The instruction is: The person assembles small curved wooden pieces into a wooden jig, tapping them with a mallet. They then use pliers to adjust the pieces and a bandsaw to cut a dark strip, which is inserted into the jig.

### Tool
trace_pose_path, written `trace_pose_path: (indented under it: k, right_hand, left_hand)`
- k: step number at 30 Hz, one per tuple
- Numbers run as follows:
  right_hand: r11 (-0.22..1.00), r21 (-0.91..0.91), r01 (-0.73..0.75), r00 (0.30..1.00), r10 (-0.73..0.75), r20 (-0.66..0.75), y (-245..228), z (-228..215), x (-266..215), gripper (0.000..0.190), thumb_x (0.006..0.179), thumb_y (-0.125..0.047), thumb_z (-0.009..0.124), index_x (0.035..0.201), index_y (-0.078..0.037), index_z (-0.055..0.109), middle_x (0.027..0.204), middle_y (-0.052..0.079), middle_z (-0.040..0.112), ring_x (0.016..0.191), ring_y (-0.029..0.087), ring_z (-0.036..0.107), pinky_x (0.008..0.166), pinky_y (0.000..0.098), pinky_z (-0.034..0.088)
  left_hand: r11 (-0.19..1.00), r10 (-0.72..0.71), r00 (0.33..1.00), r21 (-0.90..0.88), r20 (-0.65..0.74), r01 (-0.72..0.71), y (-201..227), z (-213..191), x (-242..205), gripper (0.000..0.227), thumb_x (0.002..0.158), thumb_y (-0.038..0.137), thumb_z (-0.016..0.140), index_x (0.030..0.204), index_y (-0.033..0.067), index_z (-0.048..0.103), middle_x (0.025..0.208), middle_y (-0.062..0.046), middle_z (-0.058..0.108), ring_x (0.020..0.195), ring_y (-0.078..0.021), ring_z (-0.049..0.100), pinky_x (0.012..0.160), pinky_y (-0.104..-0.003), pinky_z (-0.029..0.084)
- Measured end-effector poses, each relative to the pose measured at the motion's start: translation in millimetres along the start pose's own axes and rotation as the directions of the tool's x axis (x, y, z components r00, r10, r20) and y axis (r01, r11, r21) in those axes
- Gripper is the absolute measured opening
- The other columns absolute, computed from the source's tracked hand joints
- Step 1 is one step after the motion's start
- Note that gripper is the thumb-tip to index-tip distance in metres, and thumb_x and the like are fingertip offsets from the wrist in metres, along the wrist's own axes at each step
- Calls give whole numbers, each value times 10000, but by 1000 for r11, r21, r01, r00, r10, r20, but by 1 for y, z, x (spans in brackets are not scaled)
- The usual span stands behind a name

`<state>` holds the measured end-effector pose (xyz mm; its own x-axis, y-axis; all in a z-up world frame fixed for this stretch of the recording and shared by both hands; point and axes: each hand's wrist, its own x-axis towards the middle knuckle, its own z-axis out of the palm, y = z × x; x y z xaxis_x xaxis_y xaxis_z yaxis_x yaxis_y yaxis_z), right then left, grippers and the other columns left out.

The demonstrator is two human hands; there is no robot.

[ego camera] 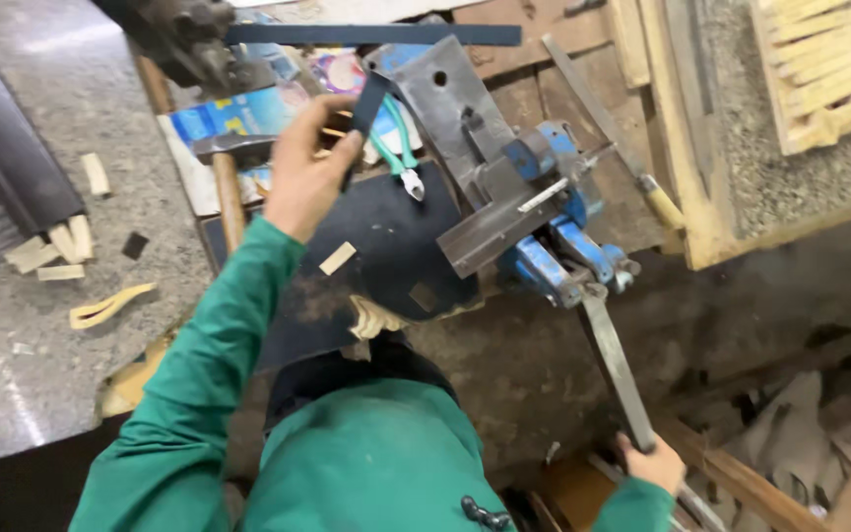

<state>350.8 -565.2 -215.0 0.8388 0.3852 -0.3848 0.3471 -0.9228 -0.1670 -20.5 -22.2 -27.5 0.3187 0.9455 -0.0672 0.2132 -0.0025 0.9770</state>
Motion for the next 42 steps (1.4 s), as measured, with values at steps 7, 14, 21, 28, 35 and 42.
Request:
trace_pose_path:
  k: [7,14,21,28,35,42]
  right_hand:
    - [988,-125,-94,994,85,-73,39,-62,-6,412,763,-432,873,1074,-172,804,813,160,767,873,352,749,829,463,571]
    - [981,-189,-51,989,23,-149,49,-64,-19,421,757,-542,862,1020,-218,810,780,139,753,817,329,743,805,465,581]
    - [982,-172,81,967,-119,-225,38,-55,-6,414,747,-552,857,999,-229,794,748,131,724,764,332,719,777,457,578]
    - [969,-245,-17,959,-53,-277,56,-78,-20,373,771,-518,880,1026,-252,818,728,132,714,759,337,718,751,463,566]
    - [997,-46,-60,991,54,-120,39,-64,-10,437,705,-469,890,1032,-190,812,765,152,749,791,336,738,766,454,571]
    - [997,-59,-41,999,40,-22,11,-12,-11,523,763,-543,871,1037,-108,779,806,160,740,782,370,715,754,469,566]
  left_hand:
    - [987,-43,999,159,27,38,-21,80,69,406,827,379,840,1049,55,738,773,-51,657,702,-181,638,649,-367,535]
    - [825,-130,964,564,232,-24,-62,113,150,469,747,498,880,962,86,813,934,-129,789,875,-279,762,842,-403,572]
    - [706,-212,974,701,78,97,-51,129,169,507,600,408,936,1029,177,796,1069,-136,731,1028,-347,693,880,-428,539]
    - [690,-169,985,716,22,103,-66,140,159,355,666,350,861,965,164,813,1041,-142,752,1012,-336,709,907,-442,553]
    - [763,-66,982,643,177,-65,-46,108,136,432,769,508,813,981,132,796,959,-121,775,926,-302,738,855,-431,570]
    - [972,100,973,189,208,-140,-10,41,71,333,956,296,690,1227,102,694,922,-67,759,717,-148,661,641,-292,519]
